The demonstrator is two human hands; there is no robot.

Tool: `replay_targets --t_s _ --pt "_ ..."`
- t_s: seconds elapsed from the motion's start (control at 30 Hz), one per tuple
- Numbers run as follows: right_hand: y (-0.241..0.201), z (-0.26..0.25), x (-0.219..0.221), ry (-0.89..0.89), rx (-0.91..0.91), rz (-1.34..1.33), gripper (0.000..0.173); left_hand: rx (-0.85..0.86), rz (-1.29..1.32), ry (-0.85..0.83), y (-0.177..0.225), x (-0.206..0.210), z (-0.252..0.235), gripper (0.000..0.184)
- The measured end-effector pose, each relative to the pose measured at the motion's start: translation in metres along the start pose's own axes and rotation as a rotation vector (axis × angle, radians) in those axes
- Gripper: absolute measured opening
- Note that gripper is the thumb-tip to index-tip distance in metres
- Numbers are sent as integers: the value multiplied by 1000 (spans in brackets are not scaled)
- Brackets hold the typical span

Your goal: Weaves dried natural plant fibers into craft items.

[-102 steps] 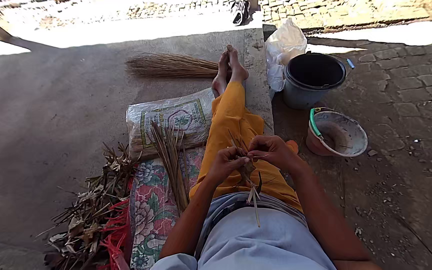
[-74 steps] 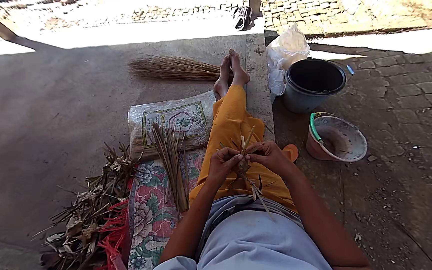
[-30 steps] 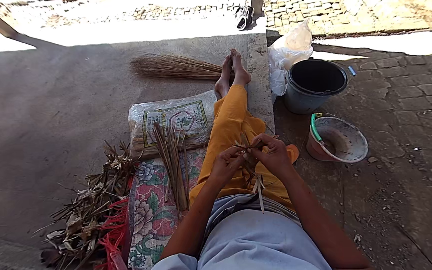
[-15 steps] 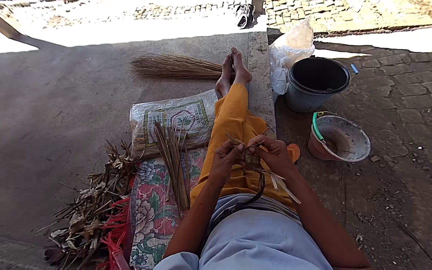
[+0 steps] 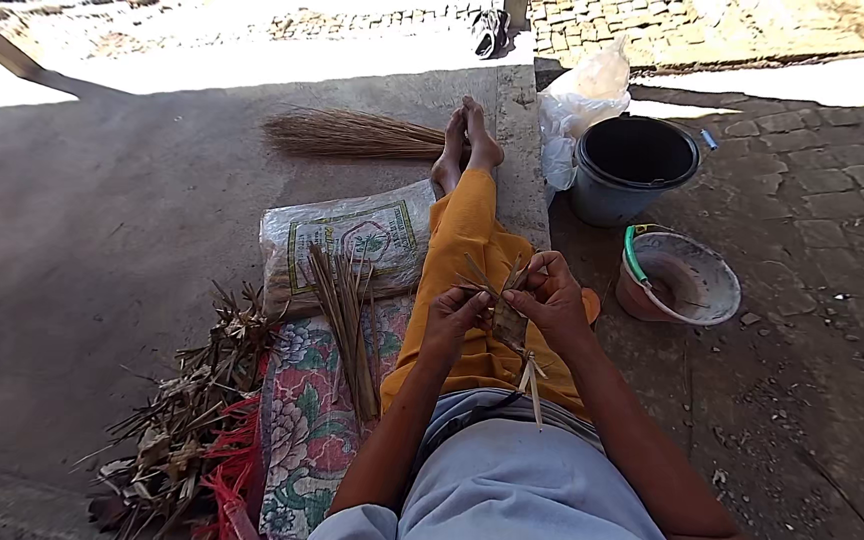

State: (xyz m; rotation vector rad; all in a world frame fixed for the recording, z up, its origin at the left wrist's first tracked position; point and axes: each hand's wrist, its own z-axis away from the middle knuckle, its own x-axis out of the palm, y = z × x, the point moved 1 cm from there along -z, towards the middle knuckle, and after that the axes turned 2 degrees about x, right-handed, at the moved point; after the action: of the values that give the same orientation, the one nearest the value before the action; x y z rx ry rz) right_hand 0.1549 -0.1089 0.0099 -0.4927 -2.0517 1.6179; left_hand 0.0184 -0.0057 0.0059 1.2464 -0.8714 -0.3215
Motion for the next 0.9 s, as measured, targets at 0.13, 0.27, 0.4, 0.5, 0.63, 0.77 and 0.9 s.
replay_targets --t_s 0.13,0.27,0.4,0.5,0.63,0.77,0.9 --pt "0 -2 -2 60 -79 140 42 62 -74 -58 4 -1 3 10" --pt "-2 -1 5 112 -57 223 44 142 -183 -26 -1 -1 0 13" --pt "2 -2 -1 23 23 93 27 180 -106 -10 -5 -1 0 11" --pt "5 -2 -1 0 3 -6 9 170 9 23 -7 2 1 12" --pt "0 -3 -7 -72 -53 -11 11 166 47 61 -4 4 0 12" --pt "-10 -7 -17 -227 -70 121 13 175 -68 50 3 4 1 10" --pt "-11 -10 -10 -196 -59 137 11 157 -152 20 7 9 3 13"
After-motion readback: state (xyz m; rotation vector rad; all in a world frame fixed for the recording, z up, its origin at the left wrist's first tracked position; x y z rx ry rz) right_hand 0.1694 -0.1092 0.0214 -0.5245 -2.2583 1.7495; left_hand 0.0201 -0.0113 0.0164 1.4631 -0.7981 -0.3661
